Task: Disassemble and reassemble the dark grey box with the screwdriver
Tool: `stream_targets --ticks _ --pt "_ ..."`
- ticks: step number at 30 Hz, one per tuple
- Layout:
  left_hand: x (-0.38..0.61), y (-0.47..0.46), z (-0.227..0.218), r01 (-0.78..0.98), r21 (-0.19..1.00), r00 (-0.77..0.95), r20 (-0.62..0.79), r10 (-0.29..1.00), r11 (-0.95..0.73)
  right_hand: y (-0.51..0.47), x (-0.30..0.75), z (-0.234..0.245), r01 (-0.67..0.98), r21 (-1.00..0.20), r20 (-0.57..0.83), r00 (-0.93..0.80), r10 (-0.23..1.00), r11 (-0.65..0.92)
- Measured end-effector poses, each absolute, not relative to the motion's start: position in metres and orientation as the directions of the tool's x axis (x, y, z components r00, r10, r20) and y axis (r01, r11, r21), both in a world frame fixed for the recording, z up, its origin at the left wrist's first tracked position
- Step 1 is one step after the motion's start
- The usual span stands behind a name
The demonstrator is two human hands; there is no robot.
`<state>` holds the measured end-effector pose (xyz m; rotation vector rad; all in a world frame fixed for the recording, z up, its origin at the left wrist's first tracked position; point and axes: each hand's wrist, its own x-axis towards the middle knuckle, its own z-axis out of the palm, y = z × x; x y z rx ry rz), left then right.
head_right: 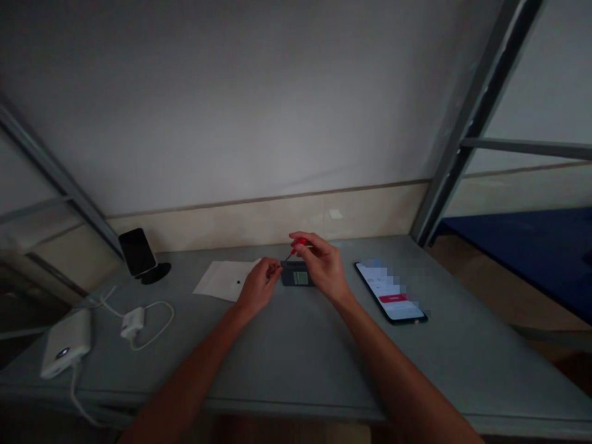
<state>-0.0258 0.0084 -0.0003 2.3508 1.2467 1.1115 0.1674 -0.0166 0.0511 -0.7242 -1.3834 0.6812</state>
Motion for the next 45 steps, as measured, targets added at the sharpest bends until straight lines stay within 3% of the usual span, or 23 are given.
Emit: stream_targets --ticks 22,45 --pt "-0.027 0.008 0.002 0.66 0.382 0.343 0.613 0.712 -0.647 -0.014 0.161 0.038 0.057 -0.77 0.636 -0.023 0.772 0.636" --pt "-0.026 0.003 0.01 0.588 0.464 0.316 0.622 0.716 -0.662 -0.016 0.161 0.045 0.011 -0.79 0.612 0.071 0.788 0.612"
